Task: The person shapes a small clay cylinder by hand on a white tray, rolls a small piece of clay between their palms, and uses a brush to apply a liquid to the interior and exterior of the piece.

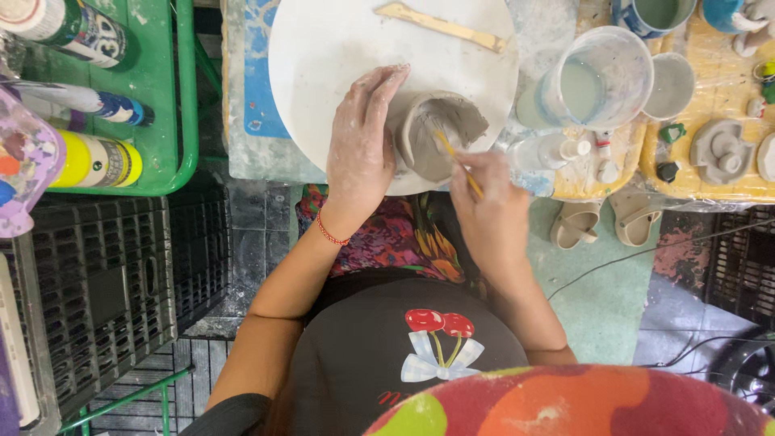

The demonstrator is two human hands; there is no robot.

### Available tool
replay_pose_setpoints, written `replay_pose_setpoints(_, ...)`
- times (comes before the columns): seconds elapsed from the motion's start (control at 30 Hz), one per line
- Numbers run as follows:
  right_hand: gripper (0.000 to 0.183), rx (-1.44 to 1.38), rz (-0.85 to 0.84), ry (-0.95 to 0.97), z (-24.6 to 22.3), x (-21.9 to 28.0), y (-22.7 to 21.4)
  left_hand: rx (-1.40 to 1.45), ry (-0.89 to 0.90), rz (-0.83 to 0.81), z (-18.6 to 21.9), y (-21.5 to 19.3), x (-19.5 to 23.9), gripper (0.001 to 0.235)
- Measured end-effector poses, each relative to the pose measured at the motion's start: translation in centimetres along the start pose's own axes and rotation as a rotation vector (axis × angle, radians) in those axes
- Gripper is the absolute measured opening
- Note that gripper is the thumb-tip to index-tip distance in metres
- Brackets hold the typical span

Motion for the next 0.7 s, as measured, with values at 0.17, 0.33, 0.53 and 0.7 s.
replay_pose_setpoints(0.17,0.016,0.078,-0.106,0.026,0.7,0.9,0.4,0.001,-0.002,-0.006,-0.1,0.1,0.0,0.081)
replay_pose_setpoints(0.33,0.016,0.004,-0.084,0.061,0.8,1.4,-1.1,-0.008,0.009,-0.006,0.1,0.1,-0.2,0.083)
replay_pose_setpoints(0.53,0.014,0.031,-0.080,0.109,1.3,0.1,1.0,0.007,0.012,-0.009,0.1,0.0,-0.2,0.083)
replay_pose_setpoints(0.7,0.013,-0.054,-0.006,0.110,1.0,2.1,-1.9,-0.001,0.004,-0.008,0.0,0.2,0.0,0.082)
Point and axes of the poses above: each hand's wrist, its own x-axis away from the middle knuckle, its own y-axis out of the palm, z = x × y, the point moved 9 cm from there along -x, towards the middle knuckle, and after that the axes turned 5 degrees about -x, right-handed, at the moved point
